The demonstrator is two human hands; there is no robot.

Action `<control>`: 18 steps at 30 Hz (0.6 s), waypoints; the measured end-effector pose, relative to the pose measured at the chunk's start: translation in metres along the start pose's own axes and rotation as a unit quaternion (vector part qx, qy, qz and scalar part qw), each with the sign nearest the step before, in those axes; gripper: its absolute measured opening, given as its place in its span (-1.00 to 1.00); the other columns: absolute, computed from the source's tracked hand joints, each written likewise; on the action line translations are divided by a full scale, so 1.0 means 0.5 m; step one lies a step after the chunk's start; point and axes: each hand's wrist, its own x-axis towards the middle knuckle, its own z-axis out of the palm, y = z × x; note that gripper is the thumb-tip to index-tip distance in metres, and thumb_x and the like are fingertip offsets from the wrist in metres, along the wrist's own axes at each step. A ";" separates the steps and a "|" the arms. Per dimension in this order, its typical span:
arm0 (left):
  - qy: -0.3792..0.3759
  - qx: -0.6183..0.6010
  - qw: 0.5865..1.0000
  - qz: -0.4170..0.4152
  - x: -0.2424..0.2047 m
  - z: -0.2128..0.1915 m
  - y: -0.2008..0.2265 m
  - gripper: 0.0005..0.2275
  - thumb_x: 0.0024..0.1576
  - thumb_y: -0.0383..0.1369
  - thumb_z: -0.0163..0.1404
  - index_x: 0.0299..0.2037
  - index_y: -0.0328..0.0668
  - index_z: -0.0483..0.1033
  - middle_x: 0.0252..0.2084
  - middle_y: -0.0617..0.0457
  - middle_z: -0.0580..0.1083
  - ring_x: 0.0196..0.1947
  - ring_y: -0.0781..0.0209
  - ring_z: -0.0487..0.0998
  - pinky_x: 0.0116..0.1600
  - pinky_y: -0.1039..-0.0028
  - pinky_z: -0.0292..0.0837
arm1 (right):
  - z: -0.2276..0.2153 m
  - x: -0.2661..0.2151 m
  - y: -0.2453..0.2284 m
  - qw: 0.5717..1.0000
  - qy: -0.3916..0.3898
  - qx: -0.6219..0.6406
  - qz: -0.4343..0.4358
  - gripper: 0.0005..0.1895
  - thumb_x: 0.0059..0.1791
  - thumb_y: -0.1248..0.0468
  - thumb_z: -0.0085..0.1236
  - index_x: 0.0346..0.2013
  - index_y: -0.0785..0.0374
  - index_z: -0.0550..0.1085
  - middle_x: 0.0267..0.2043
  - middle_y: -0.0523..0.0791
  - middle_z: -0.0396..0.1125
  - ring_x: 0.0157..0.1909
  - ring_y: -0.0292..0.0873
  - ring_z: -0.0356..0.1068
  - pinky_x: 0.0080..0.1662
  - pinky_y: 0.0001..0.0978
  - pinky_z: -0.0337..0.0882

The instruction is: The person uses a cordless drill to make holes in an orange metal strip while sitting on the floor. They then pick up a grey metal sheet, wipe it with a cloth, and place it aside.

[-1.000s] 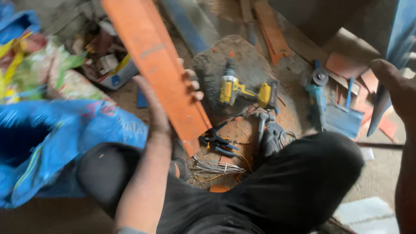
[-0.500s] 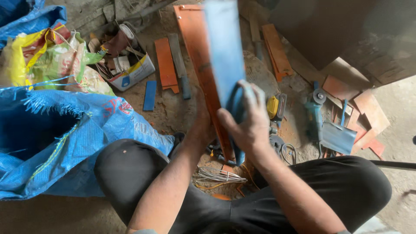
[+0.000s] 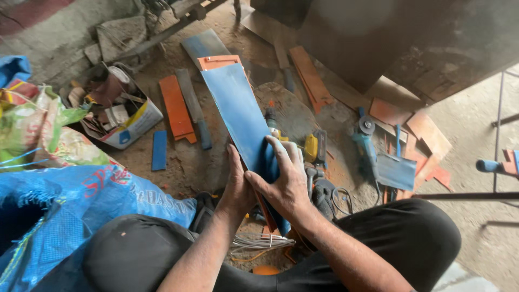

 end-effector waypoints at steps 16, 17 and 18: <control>0.048 0.036 0.995 0.074 0.028 -0.039 0.059 -0.14 0.25 0.31 -0.46 0.48 -0.35 0.14 0.40 -0.14 0.34 0.35 -0.02 0.38 0.44 0.20 0.31 | -0.031 0.002 0.055 0.977 -0.091 0.183 0.060 -0.63 0.09 0.24 0.16 0.18 0.26 0.44 0.13 -0.09 0.35 0.14 -0.16 0.35 0.14 -0.35 0.41; 0.042 0.058 0.993 0.090 0.011 -0.041 0.053 -0.15 0.30 0.31 -0.43 0.51 -0.37 0.15 0.43 -0.14 0.34 0.36 0.00 0.38 0.45 0.24 0.33 | -0.038 -0.016 0.073 0.965 -0.101 0.220 0.101 -0.72 0.14 0.26 0.13 0.13 0.28 0.47 0.08 -0.14 0.42 0.07 -0.23 0.37 0.11 -0.42 0.42; 0.026 0.023 0.995 0.096 0.003 -0.052 0.055 -0.16 0.32 0.31 -0.44 0.50 -0.35 0.16 0.41 -0.13 0.35 0.29 -0.02 0.42 0.35 0.21 0.39 | -0.035 -0.034 0.088 0.944 -0.111 0.287 0.118 -0.70 0.15 0.25 0.13 0.15 0.28 0.47 0.05 -0.16 0.43 0.07 -0.26 0.37 0.12 -0.43 0.41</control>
